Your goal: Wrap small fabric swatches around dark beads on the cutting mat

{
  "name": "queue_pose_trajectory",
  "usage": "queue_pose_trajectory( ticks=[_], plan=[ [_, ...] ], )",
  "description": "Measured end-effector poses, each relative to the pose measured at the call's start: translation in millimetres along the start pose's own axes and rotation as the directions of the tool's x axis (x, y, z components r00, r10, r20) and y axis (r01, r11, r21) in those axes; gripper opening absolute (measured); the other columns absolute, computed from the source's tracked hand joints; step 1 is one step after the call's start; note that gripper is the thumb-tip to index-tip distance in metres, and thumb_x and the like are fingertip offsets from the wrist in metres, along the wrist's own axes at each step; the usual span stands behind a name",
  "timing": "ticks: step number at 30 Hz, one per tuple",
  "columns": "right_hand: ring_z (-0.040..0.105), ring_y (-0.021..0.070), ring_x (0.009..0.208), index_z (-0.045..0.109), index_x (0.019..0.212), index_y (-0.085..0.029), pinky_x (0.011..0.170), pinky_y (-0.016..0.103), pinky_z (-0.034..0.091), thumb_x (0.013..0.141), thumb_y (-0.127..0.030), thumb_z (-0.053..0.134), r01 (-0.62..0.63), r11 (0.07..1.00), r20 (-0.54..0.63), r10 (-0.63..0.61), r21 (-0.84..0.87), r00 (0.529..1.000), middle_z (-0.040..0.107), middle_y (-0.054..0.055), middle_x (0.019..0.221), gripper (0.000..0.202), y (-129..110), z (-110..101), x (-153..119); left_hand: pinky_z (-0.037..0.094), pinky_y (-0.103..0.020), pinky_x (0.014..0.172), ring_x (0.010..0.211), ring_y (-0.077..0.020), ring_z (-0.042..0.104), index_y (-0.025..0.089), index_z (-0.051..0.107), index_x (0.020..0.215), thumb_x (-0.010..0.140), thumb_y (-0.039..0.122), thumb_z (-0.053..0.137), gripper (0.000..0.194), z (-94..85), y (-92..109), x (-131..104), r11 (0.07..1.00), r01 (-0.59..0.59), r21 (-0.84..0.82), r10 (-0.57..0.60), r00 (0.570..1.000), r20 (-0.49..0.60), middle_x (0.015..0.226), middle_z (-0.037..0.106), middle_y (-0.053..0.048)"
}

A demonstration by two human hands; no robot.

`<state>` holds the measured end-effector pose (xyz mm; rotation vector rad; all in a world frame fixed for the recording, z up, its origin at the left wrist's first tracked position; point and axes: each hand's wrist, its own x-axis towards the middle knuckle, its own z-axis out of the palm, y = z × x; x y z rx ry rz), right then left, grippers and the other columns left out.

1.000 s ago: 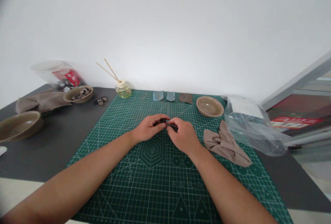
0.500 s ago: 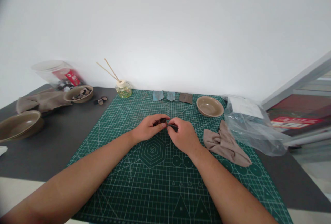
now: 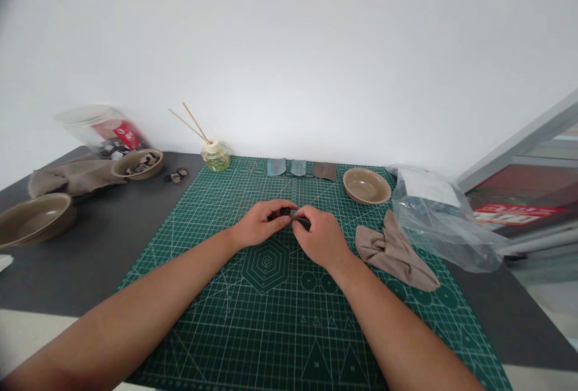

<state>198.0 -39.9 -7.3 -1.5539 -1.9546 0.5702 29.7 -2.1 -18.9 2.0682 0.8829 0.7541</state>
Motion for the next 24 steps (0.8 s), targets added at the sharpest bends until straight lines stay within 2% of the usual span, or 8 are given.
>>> queue_pose_trajectory(
  ticks=[24],
  plan=[
    [0.061,0.0165,0.068,0.064,0.079,-0.020,0.063,0.027,0.041,0.076,-0.023,0.052,0.005,1.000,0.004,-0.005,-0.020,1.000,0.068,0.001,0.072,0.013,-0.7,0.5,0.5,0.042,-0.024,0.061,0.066,-0.0112,0.053,0.014,0.058,0.107,0.083,0.025,0.049,0.028,0.0,-1.3,-0.1,1.000,-0.020,0.021,0.019,1.000,0.017,0.082,0.063,-0.003]
  ],
)
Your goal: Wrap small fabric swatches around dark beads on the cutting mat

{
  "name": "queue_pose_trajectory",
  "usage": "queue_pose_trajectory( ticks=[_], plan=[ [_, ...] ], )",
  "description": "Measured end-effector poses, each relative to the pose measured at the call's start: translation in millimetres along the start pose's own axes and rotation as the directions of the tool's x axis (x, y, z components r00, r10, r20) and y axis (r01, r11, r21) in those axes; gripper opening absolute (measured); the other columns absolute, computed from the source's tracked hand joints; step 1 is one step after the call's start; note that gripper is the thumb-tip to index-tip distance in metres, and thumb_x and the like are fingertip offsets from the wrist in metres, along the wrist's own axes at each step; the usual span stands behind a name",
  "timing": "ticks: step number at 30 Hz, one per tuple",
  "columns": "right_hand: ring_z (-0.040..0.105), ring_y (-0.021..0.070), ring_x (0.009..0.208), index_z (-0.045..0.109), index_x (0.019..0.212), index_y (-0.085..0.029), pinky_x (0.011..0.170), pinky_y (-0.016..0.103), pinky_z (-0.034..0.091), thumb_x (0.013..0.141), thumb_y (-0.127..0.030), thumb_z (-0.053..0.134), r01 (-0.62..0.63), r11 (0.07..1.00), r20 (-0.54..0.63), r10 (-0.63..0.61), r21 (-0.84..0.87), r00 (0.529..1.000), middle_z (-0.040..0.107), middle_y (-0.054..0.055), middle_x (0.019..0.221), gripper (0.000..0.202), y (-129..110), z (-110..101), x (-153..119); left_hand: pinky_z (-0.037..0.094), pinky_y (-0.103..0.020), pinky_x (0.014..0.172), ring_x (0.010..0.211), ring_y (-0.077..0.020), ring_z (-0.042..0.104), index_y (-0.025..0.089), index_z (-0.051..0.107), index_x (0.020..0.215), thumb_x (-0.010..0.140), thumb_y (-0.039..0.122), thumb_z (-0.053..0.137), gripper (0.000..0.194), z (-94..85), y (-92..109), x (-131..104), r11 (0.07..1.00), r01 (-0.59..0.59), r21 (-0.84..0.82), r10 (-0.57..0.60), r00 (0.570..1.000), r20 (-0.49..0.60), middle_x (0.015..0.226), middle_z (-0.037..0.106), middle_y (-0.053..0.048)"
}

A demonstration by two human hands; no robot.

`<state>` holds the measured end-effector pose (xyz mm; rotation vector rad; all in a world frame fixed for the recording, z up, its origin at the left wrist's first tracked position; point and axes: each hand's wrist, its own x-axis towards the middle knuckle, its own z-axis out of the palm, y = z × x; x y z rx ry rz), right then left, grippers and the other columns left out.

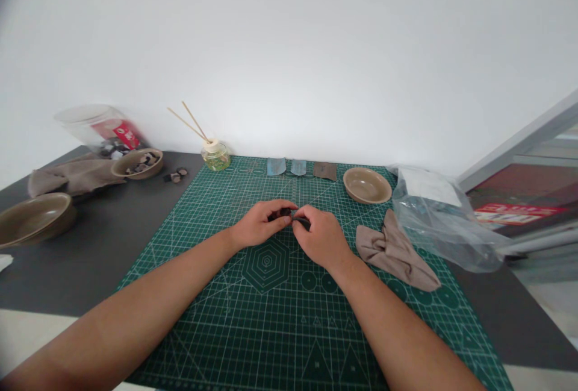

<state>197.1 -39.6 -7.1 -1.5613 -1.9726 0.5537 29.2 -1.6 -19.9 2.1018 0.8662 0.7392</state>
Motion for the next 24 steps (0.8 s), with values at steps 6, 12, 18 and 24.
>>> queue_pose_trajectory(
  ticks=[6,12,18,24],
  plan=[
    [0.061,0.0162,0.068,0.063,0.079,-0.020,0.063,0.027,0.040,0.076,-0.023,0.051,0.004,1.000,-0.001,-0.004,-0.001,1.000,0.068,0.001,0.072,0.013,0.5,-0.3,-1.0,0.042,-0.024,0.060,0.065,-0.0113,0.053,0.014,0.058,0.108,0.083,0.025,0.050,0.029,-0.4,1.6,0.0,1.000,0.019,0.005,-0.019,1.000,-0.005,0.081,0.063,-0.003],
    [0.060,0.0159,0.065,0.063,0.077,-0.019,0.060,0.026,0.039,0.075,-0.023,0.050,-0.007,1.000,-0.001,0.007,-0.016,1.000,0.067,0.001,0.069,0.014,-0.7,-1.1,-0.7,0.042,-0.023,0.059,0.064,-0.0111,0.052,0.014,0.058,0.108,0.083,0.025,0.050,0.029,-0.3,1.4,0.0,1.000,0.022,0.006,-0.022,1.000,-0.004,0.080,0.063,-0.003],
    [0.059,0.0158,0.063,0.064,0.077,-0.020,0.059,0.026,0.039,0.075,-0.023,0.050,0.001,1.000,-0.009,-0.001,-0.017,1.000,0.066,0.001,0.067,0.015,0.2,-0.8,-0.9,0.042,-0.024,0.061,0.066,-0.0115,0.052,0.013,0.058,0.109,0.083,0.025,0.050,0.030,-0.9,2.4,-0.1,0.999,0.031,0.021,-0.031,1.000,0.001,0.081,0.063,-0.003],
    [0.059,0.0158,0.062,0.064,0.076,-0.020,0.059,0.027,0.039,0.074,-0.022,0.050,0.002,1.000,-0.006,-0.002,-0.024,1.000,0.066,0.001,0.066,0.015,-0.6,-0.8,-0.4,0.042,-0.024,0.061,0.066,-0.0116,0.053,0.014,0.058,0.108,0.083,0.026,0.050,0.029,-1.0,2.7,0.0,0.999,0.035,0.011,-0.035,0.999,0.005,0.081,0.063,-0.003]
  ],
)
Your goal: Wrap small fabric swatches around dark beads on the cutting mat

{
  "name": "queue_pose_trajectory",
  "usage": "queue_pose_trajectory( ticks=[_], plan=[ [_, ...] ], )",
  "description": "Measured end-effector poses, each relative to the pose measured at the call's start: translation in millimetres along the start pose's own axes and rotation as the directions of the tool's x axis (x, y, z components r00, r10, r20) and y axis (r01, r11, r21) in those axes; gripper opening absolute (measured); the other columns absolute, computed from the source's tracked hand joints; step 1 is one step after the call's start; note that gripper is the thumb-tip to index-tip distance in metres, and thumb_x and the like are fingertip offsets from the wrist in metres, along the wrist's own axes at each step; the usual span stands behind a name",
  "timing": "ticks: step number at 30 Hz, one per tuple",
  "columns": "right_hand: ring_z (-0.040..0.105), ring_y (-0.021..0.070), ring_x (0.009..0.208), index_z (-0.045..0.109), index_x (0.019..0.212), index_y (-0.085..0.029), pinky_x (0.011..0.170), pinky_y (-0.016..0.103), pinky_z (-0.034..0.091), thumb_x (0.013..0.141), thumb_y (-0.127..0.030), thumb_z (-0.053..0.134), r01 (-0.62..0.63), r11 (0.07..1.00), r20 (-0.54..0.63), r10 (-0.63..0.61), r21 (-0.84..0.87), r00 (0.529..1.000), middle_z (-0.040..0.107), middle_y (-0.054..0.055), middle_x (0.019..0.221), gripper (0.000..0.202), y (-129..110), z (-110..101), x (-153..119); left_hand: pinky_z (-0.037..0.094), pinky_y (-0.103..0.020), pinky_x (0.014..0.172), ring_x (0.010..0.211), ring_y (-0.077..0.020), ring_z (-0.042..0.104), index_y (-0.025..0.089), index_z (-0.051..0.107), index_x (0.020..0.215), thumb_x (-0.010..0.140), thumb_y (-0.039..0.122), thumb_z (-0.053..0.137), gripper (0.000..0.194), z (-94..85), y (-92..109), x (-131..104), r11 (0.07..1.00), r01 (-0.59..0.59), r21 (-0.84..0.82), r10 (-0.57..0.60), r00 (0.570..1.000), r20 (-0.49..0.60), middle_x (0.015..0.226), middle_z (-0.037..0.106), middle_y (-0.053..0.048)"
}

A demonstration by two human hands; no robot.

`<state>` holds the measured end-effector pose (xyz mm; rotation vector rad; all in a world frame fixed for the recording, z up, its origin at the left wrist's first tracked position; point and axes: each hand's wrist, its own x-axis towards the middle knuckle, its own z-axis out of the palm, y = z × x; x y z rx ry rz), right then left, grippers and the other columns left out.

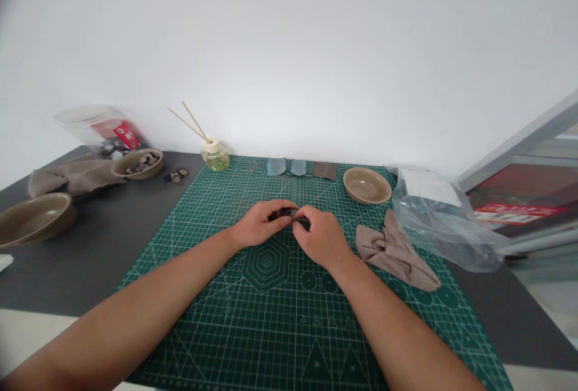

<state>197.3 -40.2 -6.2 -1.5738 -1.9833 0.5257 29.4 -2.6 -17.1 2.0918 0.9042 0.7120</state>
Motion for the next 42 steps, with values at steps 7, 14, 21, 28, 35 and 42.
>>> queue_pose_trajectory(
  ticks=[7,14,21,28,35,42],
  plan=[
    [0.058,0.0153,0.062,0.064,0.075,-0.020,0.059,0.026,0.038,0.074,-0.022,0.049,0.001,1.000,0.014,-0.001,0.002,1.000,0.066,0.000,0.067,0.015,0.0,0.1,0.0,0.042,-0.024,0.060,0.065,-0.0112,0.052,0.012,0.058,0.108,0.083,0.024,0.050,0.030,0.9,-1.0,0.1,1.000,-0.021,-0.014,0.021,1.000,-0.008,0.082,0.062,-0.004],
    [0.058,0.0152,0.061,0.064,0.075,-0.020,0.058,0.026,0.038,0.073,-0.022,0.049,-0.005,1.000,0.011,0.005,0.009,1.000,0.065,0.001,0.065,0.015,0.6,-0.1,-0.1,0.042,-0.024,0.060,0.065,-0.0111,0.052,0.014,0.058,0.108,0.083,0.026,0.050,0.029,0.8,-1.4,0.0,1.000,-0.006,-0.005,0.006,1.000,-0.014,0.080,0.062,-0.003],
    [0.057,0.0151,0.059,0.063,0.074,-0.020,0.057,0.026,0.037,0.073,-0.023,0.049,0.002,1.000,0.006,-0.002,0.014,1.000,0.064,0.000,0.064,0.015,0.5,-0.4,-0.7,0.043,-0.024,0.061,0.065,-0.0114,0.052,0.014,0.058,0.108,0.083,0.027,0.050,0.029,0.7,-1.8,0.1,1.000,-0.005,0.005,0.005,1.000,-0.014,0.081,0.063,-0.003],
    [0.058,0.0154,0.061,0.063,0.074,-0.020,0.058,0.026,0.038,0.073,-0.022,0.049,0.000,1.000,0.010,0.000,0.015,1.000,0.065,0.000,0.064,0.014,-0.2,-1.1,-0.5,0.043,-0.024,0.060,0.064,-0.0113,0.052,0.014,0.058,0.109,0.083,0.027,0.050,0.030,0.9,-2.8,0.1,1.000,-0.010,0.002,0.010,1.000,-0.015,0.080,0.062,-0.003],
    [0.057,0.0150,0.059,0.064,0.075,-0.020,0.056,0.025,0.037,0.073,-0.022,0.050,0.000,1.000,-0.002,0.000,0.004,1.000,0.065,0.000,0.064,0.014,0.5,-0.1,-0.6,0.043,-0.024,0.060,0.065,-0.0115,0.052,0.014,0.058,0.108,0.083,0.028,0.050,0.030,1.1,-2.9,-0.1,1.000,-0.005,-0.009,0.005,1.000,-0.018,0.079,0.062,-0.003],
    [0.056,0.0146,0.058,0.064,0.075,-0.020,0.056,0.025,0.037,0.073,-0.022,0.049,0.011,1.000,-0.001,-0.011,0.002,1.000,0.065,0.000,0.063,0.015,0.9,-0.3,-0.5,0.041,-0.024,0.059,0.063,-0.0110,0.051,0.014,0.058,0.107,0.083,0.027,0.050,0.029,1.1,-1.8,0.1,1.000,0.003,-0.012,-0.003,1.000,-0.015,0.077,0.062,-0.002]
  ],
)
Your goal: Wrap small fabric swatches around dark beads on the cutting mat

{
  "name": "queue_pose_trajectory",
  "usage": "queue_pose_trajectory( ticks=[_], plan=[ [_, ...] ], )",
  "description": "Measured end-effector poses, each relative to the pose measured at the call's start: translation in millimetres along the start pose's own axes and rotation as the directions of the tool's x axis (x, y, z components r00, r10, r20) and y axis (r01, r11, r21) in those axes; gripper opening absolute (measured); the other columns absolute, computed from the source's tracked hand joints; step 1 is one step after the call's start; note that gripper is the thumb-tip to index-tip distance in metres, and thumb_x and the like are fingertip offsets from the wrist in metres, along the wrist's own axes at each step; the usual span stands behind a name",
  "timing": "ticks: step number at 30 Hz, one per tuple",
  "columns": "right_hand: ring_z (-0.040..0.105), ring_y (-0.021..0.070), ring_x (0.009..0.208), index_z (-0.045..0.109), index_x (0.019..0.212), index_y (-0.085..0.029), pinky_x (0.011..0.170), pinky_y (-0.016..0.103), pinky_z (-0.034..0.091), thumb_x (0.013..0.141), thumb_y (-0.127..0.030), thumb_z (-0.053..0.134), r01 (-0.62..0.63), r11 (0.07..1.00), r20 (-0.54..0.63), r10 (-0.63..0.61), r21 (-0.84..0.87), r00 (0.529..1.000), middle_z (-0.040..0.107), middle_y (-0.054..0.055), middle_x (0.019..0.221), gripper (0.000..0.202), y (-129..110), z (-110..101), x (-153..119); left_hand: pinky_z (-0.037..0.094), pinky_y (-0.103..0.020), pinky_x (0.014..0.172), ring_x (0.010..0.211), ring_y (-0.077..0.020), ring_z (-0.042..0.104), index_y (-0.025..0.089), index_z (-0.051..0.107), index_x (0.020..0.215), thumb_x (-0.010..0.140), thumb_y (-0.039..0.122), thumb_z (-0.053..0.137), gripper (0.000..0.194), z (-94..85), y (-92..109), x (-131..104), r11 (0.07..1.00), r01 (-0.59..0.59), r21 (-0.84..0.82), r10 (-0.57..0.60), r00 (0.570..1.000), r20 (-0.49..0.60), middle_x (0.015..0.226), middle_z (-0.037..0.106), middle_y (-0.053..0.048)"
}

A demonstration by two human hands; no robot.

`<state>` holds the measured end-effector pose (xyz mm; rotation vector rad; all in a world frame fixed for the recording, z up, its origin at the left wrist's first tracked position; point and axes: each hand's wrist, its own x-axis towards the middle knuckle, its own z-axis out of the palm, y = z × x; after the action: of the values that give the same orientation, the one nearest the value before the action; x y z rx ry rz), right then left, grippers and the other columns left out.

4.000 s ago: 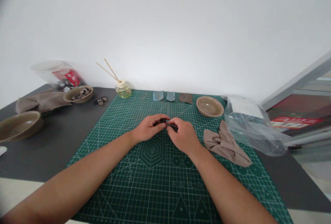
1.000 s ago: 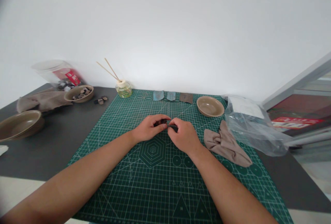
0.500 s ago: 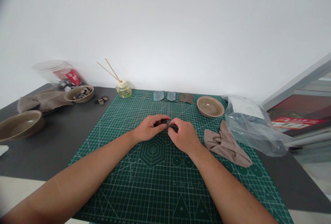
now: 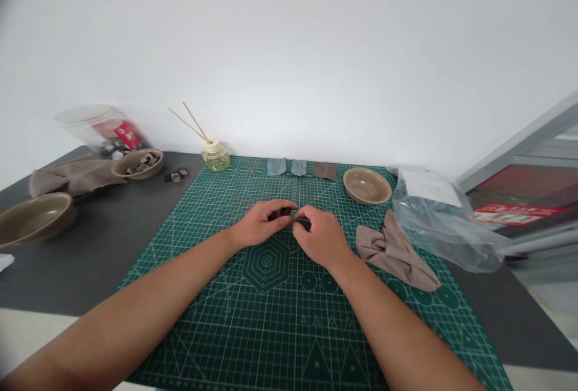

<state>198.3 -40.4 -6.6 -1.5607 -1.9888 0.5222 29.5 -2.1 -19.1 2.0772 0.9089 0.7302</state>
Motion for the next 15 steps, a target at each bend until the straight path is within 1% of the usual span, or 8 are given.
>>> queue_pose_trajectory(
  ticks=[4,15],
  plan=[
    [0.057,0.0149,0.059,0.064,0.075,-0.020,0.056,0.026,0.037,0.073,-0.022,0.049,-0.012,1.000,0.006,0.012,-0.001,1.000,0.064,0.000,0.063,0.015,-0.6,-0.3,0.1,0.041,-0.024,0.059,0.063,-0.0111,0.051,0.014,0.058,0.107,0.083,0.027,0.050,0.029,-0.1,0.6,0.0,1.000,-0.002,0.001,0.002,1.000,-0.004,0.077,0.061,-0.002],
    [0.056,0.0148,0.059,0.063,0.073,-0.020,0.058,0.026,0.037,0.073,-0.022,0.049,0.009,1.000,0.014,-0.009,0.009,1.000,0.063,0.000,0.063,0.014,-1.6,-1.0,-0.5,0.042,-0.024,0.060,0.064,-0.0113,0.052,0.013,0.058,0.108,0.083,0.026,0.050,0.030,-0.7,1.3,-0.2,1.000,-0.018,0.000,0.018,1.000,0.010,0.079,0.061,-0.003]
  ],
)
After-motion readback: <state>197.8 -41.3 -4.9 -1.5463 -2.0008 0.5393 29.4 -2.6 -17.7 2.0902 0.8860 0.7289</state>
